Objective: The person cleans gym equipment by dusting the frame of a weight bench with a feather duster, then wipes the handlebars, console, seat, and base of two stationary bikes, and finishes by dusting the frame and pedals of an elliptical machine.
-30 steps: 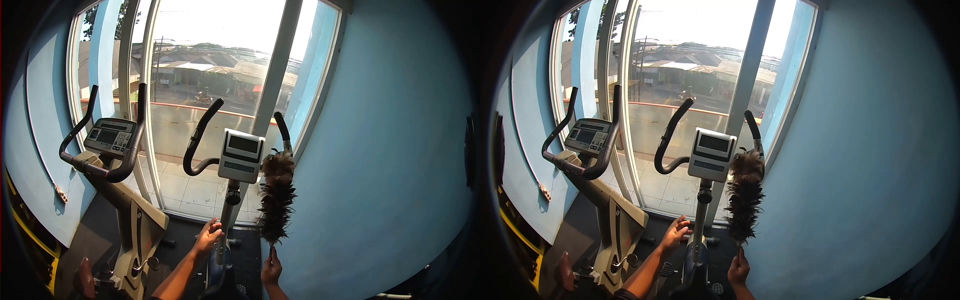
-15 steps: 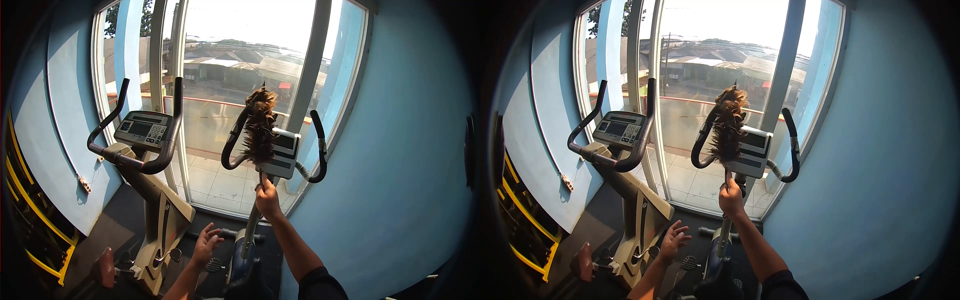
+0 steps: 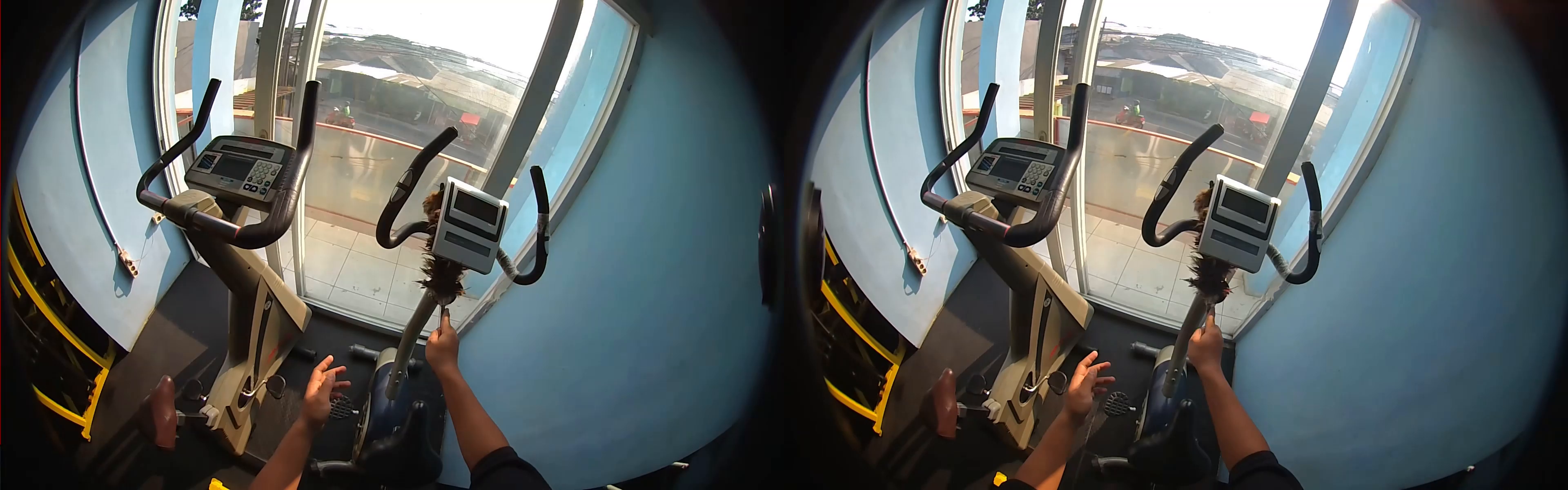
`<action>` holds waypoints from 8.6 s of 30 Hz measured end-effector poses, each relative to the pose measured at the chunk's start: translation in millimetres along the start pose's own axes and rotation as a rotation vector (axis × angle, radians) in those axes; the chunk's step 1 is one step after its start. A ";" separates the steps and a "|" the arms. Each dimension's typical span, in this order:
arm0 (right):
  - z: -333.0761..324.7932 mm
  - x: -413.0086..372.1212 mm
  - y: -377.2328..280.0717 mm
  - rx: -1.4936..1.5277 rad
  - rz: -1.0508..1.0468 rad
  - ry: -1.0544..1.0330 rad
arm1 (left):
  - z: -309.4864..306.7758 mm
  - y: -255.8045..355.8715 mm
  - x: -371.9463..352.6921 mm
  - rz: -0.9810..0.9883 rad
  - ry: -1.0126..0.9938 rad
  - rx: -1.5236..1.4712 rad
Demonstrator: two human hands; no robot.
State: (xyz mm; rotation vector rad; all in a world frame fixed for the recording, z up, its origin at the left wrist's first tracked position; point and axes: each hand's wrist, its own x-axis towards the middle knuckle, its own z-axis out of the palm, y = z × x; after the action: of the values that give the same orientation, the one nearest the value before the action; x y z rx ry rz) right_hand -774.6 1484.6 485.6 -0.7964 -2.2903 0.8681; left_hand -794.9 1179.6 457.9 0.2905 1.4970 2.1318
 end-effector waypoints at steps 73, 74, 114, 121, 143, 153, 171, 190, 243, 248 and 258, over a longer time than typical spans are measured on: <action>-145.0 -441.3 104.7 0.125 0.452 0.044 | 77.1 -121.4 -99.5 -0.136 -0.316 0.502; -162.0 -461.2 111.0 0.122 0.474 0.046 | 98.3 -117.1 -112.0 -0.107 -0.388 0.519; -447.1 -858.2 253.0 0.049 1.518 0.940 | 580.3 -482.2 -427.2 -0.567 -1.561 0.862; -541.6 -853.2 282.2 0.068 1.309 0.984 | 700.0 -496.6 -475.6 -0.497 -1.675 0.657; -805.3 -673.9 482.2 0.327 0.489 0.327 | 857.3 -431.3 -447.5 0.120 -1.129 0.585; -817.2 -560.7 500.3 0.361 0.546 0.191 | 990.2 -411.4 -297.9 0.358 -0.560 0.301; -820.2 -575.6 515.6 0.210 1.019 0.114 | 997.9 -452.9 -279.4 0.556 -0.520 0.237; -1006.5 -541.4 361.6 -0.497 0.955 0.114 | 999.4 -441.2 -304.8 0.458 -0.393 0.391; -910.1 -758.2 745.6 0.319 0.611 -0.239 | 1039.9 -383.1 -665.6 -0.258 -1.244 1.107; -856.7 -747.9 772.0 0.447 0.815 -0.073 | 1059.8 -378.0 -675.6 -0.203 -1.244 1.286; -727.9 -653.6 894.6 0.589 0.967 -0.111 | 1073.6 -375.2 -655.1 -0.039 -1.486 1.379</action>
State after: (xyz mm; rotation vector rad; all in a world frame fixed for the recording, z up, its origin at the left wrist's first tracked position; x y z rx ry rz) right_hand 440.8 1866.2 118.6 -1.5911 -1.4801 1.9060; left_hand 351.5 1806.3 582.5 1.7095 1.4645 0.0648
